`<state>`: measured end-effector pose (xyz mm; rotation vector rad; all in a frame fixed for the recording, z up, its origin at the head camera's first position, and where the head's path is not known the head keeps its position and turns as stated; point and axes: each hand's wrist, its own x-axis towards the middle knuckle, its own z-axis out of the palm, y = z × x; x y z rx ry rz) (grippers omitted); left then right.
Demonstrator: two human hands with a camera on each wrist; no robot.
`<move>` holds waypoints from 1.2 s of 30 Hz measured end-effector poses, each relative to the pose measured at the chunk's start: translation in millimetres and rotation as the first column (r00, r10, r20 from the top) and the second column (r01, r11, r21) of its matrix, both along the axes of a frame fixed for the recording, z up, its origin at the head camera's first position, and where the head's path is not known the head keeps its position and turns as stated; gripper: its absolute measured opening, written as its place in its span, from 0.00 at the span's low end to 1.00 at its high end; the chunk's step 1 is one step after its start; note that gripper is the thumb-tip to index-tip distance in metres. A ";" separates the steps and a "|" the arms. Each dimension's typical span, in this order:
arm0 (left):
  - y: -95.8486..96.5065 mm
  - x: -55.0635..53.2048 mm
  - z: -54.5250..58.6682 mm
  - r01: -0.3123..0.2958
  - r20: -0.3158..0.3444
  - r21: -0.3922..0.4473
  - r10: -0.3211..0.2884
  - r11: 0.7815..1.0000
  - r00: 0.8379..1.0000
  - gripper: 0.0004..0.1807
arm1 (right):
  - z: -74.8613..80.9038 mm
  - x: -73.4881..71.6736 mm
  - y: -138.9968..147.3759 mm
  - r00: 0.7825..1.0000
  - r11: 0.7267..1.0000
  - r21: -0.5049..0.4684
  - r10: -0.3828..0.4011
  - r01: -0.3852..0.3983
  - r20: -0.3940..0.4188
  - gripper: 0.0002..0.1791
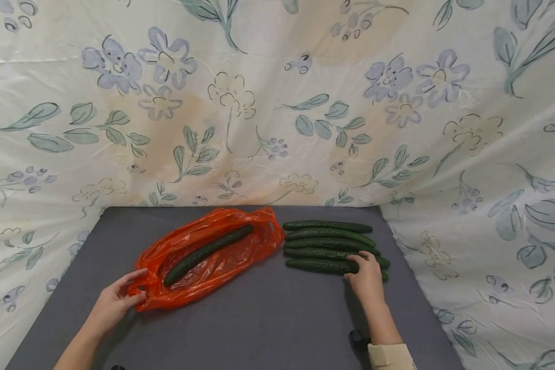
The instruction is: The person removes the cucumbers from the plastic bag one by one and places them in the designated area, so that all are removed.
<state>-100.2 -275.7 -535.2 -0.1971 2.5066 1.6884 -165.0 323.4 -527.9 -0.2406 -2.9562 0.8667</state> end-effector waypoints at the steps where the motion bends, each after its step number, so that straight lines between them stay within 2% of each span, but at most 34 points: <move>1: -0.3 0.2 0.3 0.002 -0.001 0.003 -0.002 1.000 1.000 0.36 | 1.0 -0.2 -1.2 1.000 1.000 0.000 0.002 -0.002 -0.004 0.31; 11: -1.6 1.2 3.9 -0.001 -0.033 -0.024 0.000 1.000 0.999 0.35 | 23.3 -11.5 -28.6 0.989 0.995 0.042 0.095 -0.090 -0.115 0.32; 16: -1.0 0.9 2.2 -0.003 -0.030 -0.010 0.003 1.000 1.000 0.35 | 35.7 -18.0 -50.6 0.974 0.982 -0.039 0.180 -0.187 -0.136 0.30; 19: -0.2 1.0 0.5 -0.006 -0.025 -0.009 0.006 1.000 1.000 0.35 | 42.8 -23.0 -70.1 0.954 0.962 -0.087 0.241 -0.259 -0.176 0.30; 26: 0.1 3.1 -1.1 -0.019 -0.003 -0.011 0.019 1.000 1.000 0.36 | 54.5 -35.3 -125.8 0.900 0.908 -0.120 0.368 -0.402 -0.233 0.28; 31: 0.8 1.9 -1.3 -0.022 0.013 -0.050 0.023 0.999 1.000 0.35 | 54.2 -47.0 -161.9 0.861 0.860 -0.155 0.441 -0.487 -0.255 0.25; 36: 0.7 0.2 -1.3 -0.010 0.017 -0.006 0.010 1.000 1.000 0.35 | 51.0 -58.3 -200.0 0.811 0.806 -0.157 0.524 -0.571 -0.260 0.24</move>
